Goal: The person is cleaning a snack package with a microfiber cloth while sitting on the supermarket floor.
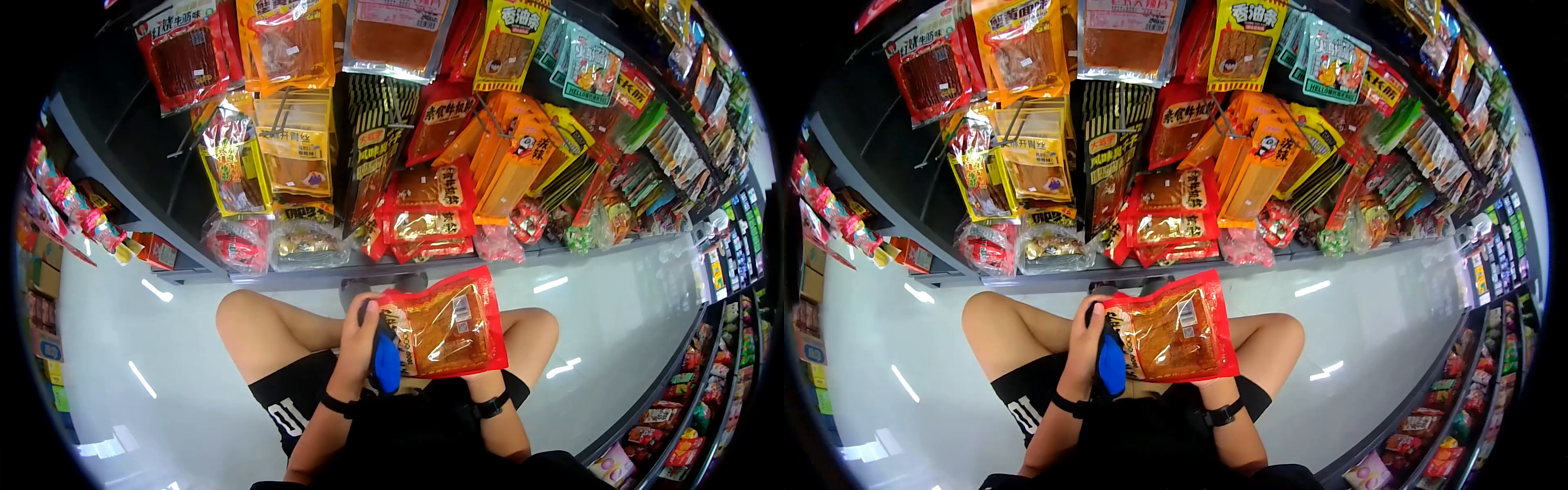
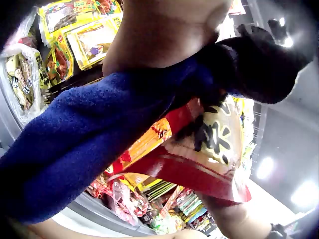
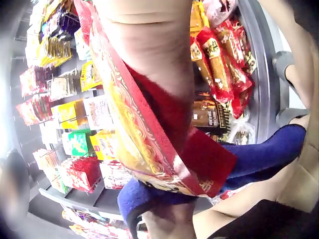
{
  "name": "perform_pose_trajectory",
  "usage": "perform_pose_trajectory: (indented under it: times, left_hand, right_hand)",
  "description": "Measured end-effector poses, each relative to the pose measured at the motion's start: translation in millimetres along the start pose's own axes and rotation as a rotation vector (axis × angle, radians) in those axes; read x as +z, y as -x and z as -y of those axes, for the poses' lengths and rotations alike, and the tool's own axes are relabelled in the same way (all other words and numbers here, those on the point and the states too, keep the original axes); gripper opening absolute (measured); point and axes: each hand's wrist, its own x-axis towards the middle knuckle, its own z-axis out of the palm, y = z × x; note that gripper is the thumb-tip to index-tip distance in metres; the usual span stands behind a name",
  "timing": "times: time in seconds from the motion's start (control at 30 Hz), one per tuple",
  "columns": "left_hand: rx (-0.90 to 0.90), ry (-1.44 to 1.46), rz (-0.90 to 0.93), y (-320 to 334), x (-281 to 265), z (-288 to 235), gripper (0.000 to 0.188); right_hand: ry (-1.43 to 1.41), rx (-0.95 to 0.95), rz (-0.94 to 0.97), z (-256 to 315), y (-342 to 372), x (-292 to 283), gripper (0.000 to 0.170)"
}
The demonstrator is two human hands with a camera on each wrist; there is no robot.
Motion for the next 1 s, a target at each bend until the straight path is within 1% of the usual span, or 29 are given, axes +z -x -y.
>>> perform_pose_trajectory:
  times: [0.03,0.07,0.1,0.13,0.17,0.23,0.27,0.3,0.37,0.4,0.5,0.53,0.57,0.6,0.63,0.67,0.7,0.73,0.77,0.8,0.83,0.9,0.93,1.0]
  left_hand:
    - [-0.082,0.058,-0.077,1,4,-11,0.021]
    - [-0.098,0.194,-0.103,4,9,-24,0.018]
    - [0.045,0.168,-0.094,-11,-3,-2,0.018]
    - [0.070,0.182,-0.138,-18,-19,19,0.019]
    - [0.089,0.195,-0.182,-21,-22,18,0.020]
    - [0.062,0.256,-0.209,-19,-28,11,0.022]
    - [0.085,0.244,-0.209,-18,-29,10,0.022]
    - [0.088,0.238,-0.206,-20,-33,13,0.023]
    - [0.105,0.223,-0.185,-25,-41,25,0.024]
    - [0.050,0.266,-0.179,-22,-38,15,0.024]
    - [0.037,0.240,-0.210,-26,-45,20,0.024]
    - [0.043,0.241,-0.215,-27,-47,22,0.024]
    - [0.040,0.242,-0.220,-29,-50,26,0.024]
    - [0.040,0.243,-0.221,-32,-53,33,0.025]
    - [0.039,0.243,-0.222,-33,-54,36,0.025]
    - [0.034,0.241,-0.224,-33,-55,34,0.025]
    - [0.035,0.249,-0.221,-33,-54,30,0.025]
    - [0.033,0.257,-0.220,-32,-53,27,0.025]
    - [0.017,0.256,-0.225,-30,-51,23,0.025]
    - [0.008,0.299,-0.232,-28,-49,19,0.025]
    - [0.005,0.342,-0.239,-28,-50,17,0.024]
    - [0.012,0.333,-0.255,-34,-56,21,0.025]
    - [0.033,0.289,-0.256,-36,-59,25,0.025]
    - [0.047,0.259,-0.255,-34,-61,30,0.025]
  right_hand:
    - [-0.009,0.001,0.011,1,0,4,0.058]
    - [-0.017,0.001,0.021,2,0,9,0.059]
    - [-0.024,-0.001,0.035,3,-1,15,0.059]
    - [-0.017,-0.005,0.042,4,-1,21,0.060]
    - [-0.018,-0.009,0.050,6,0,28,0.060]
    - [0.220,-0.002,-0.035,10,-3,39,0.071]
    - [-0.041,0.197,0.073,15,-21,43,0.077]
    - [-0.063,0.240,0.004,15,-32,17,0.087]
    - [-0.086,0.274,-0.037,9,-46,-30,0.092]
    - [-0.174,0.304,-0.029,8,-48,-34,0.094]
    - [-0.135,0.302,-0.110,2,-62,-44,0.093]
    - [-0.103,0.327,-0.066,3,-76,-53,0.096]
    - [-0.186,0.395,-0.018,9,-83,-31,0.098]
    - [-0.252,0.403,-0.061,19,-77,25,0.096]
    - [-0.079,0.302,0.026,29,-100,18,0.088]
    - [0.017,0.205,0.220,45,-115,34,0.079]
    - [-0.059,0.166,0.224,58,-124,57,0.074]
    - [0.009,0.048,0.235,71,-141,63,0.070]
    - [0.094,-0.043,0.186,82,-154,67,0.069]
    - [0.032,-0.097,0.052,94,-179,44,0.071]
    - [-0.139,-0.018,0.084,92,-184,51,0.067]
    - [-0.299,-0.035,-0.165,71,-175,55,0.067]
    - [-0.287,-0.019,-0.166,63,-174,49,0.067]
    - [-0.322,-0.060,-0.153,50,-177,17,0.070]
